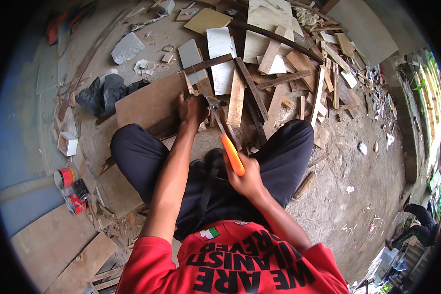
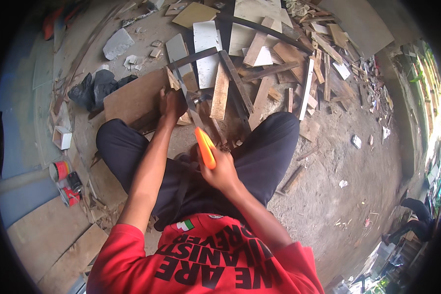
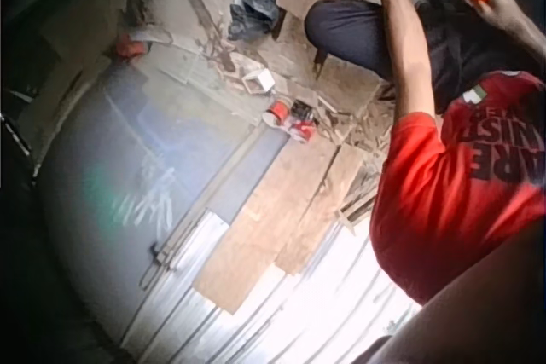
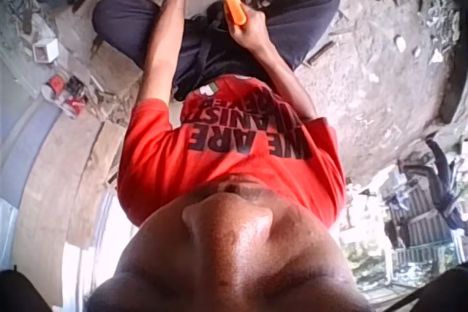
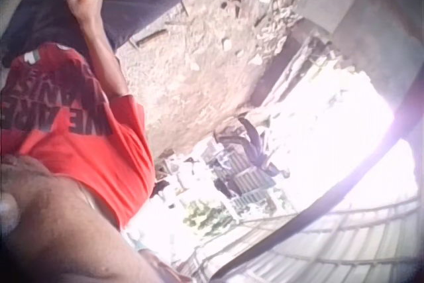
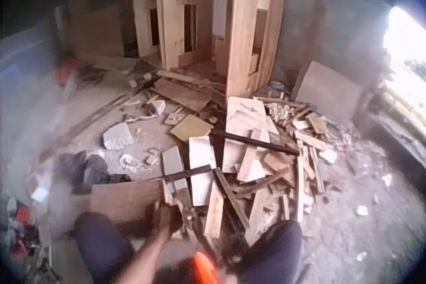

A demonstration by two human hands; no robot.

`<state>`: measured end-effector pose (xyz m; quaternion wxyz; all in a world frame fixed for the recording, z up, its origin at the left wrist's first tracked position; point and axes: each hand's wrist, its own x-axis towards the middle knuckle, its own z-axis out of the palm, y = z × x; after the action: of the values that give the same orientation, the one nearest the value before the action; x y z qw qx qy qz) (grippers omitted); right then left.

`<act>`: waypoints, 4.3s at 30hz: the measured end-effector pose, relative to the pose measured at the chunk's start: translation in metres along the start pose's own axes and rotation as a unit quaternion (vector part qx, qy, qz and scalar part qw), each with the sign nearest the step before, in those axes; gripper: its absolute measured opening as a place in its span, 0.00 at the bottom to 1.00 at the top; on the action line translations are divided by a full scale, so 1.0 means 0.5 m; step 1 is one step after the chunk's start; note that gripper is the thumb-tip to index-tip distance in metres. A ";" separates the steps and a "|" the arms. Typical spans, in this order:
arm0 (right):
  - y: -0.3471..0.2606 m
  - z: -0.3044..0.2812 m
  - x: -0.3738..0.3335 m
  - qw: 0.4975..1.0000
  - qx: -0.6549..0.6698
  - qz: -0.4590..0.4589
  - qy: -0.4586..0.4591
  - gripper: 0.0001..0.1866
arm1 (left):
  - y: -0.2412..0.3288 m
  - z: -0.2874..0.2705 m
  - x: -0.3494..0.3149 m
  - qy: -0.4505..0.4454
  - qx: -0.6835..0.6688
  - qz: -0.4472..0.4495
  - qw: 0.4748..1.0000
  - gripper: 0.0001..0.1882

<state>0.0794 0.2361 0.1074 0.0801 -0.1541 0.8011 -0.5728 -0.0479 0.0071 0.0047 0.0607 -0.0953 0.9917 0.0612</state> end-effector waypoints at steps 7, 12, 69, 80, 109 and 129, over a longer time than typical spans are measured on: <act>-0.027 -0.043 -0.030 0.999 -0.035 -0.002 0.002 0.09 | 0.001 0.021 -0.012 0.056 -0.004 0.015 0.998 0.10; 0.007 0.062 0.225 1.000 -0.010 0.024 -0.016 0.11 | 0.016 -0.019 -0.004 0.035 0.019 0.013 0.999 0.09; 0.060 0.118 0.244 0.998 -0.053 -0.015 0.022 0.14 | -0.037 0.061 0.007 0.245 -0.254 0.186 0.917 0.11; 0.111 -0.017 0.018 0.983 -0.002 -0.152 0.099 0.07 | -0.014 0.014 -0.007 0.157 -0.132 0.106 0.973 0.28; 0.143 -0.038 0.002 0.991 0.011 -0.076 0.109 0.10 | -0.013 -0.046 -0.029 0.207 -0.238 0.195 0.929 0.12; 0.128 -0.032 -0.010 0.991 0.064 -0.068 0.097 0.11 | -0.023 0.048 0.026 0.078 -0.162 0.130 0.975 0.19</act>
<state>0.0694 0.2711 0.0522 -0.0272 -0.1465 0.7543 -0.6393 -0.0554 -0.0034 -0.0221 -0.0412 0.0211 0.9743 0.2203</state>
